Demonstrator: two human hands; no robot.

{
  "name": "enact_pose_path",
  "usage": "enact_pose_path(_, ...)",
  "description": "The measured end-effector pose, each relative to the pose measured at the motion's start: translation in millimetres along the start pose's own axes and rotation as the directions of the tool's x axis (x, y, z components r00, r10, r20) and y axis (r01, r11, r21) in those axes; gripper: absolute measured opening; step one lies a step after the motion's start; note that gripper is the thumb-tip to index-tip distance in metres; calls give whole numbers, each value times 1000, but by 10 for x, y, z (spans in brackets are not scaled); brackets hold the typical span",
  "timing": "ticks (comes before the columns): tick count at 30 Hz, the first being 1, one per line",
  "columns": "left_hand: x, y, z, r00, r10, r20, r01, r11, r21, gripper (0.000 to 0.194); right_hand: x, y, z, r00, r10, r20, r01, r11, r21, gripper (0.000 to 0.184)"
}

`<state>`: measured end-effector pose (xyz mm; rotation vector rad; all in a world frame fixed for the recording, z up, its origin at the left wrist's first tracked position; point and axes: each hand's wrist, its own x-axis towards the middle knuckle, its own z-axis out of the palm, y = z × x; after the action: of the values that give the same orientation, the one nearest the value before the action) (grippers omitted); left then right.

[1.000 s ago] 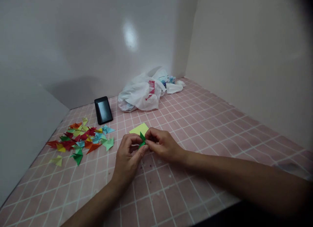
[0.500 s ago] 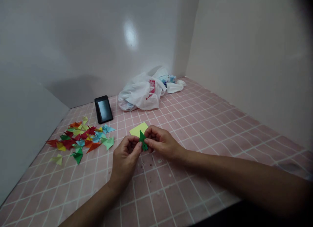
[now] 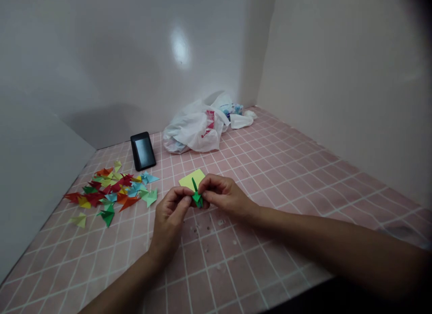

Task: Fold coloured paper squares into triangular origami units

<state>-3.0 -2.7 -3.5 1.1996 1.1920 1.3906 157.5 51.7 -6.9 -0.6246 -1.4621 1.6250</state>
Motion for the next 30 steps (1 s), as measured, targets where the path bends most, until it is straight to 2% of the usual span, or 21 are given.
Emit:
enact_pose_path(3, 6, -11, 4, 999, -37, -13, 36, 998, -59, 13, -27, -7, 3, 991, -131, 5, 131, 982, -135, 7)
enact_pose_path(7, 36, -6, 16, 998, -64, 0, 64, 998, 6, 16, -47, -4, 6, 956, -290, 38, 288, 909, -302, 12)
enact_pose_path(9, 45, 5, 17, 999, -32, -17, 33, 998, 56, 17, -44, 1, 7, 965, -259, 37, 260, 935, -243, 9)
enact_pose_path(11, 45, 21, 16, 998, 33, -57, -27, 994, 107, 14, -32, 6, 6, 984, -178, 24, 179, 977, -114, 3)
enact_pose_path(13, 38, 35, 17, 992, 105, -75, -91, 982, 168, 12, -18, 12, 2, 993, -115, 15, 115, 993, -37, 8)
enact_pose_path(17, 21, 46, 21, 980, 192, -59, -172, 954, 245, 8, -10, 21, -1, 999, -36, 29, 38, 997, -70, 16)
enact_pose_path(24, 30, 40, 28, 985, 171, -9, -165, 963, 211, 5, -52, -23, 16, 990, -143, -16, 137, 970, -200, 8)
enact_pose_path(30, 25, 22, 7, 980, 200, -13, -186, 931, 314, 4, -40, -62, 2, 996, -88, 18, 90, 988, -123, 19)
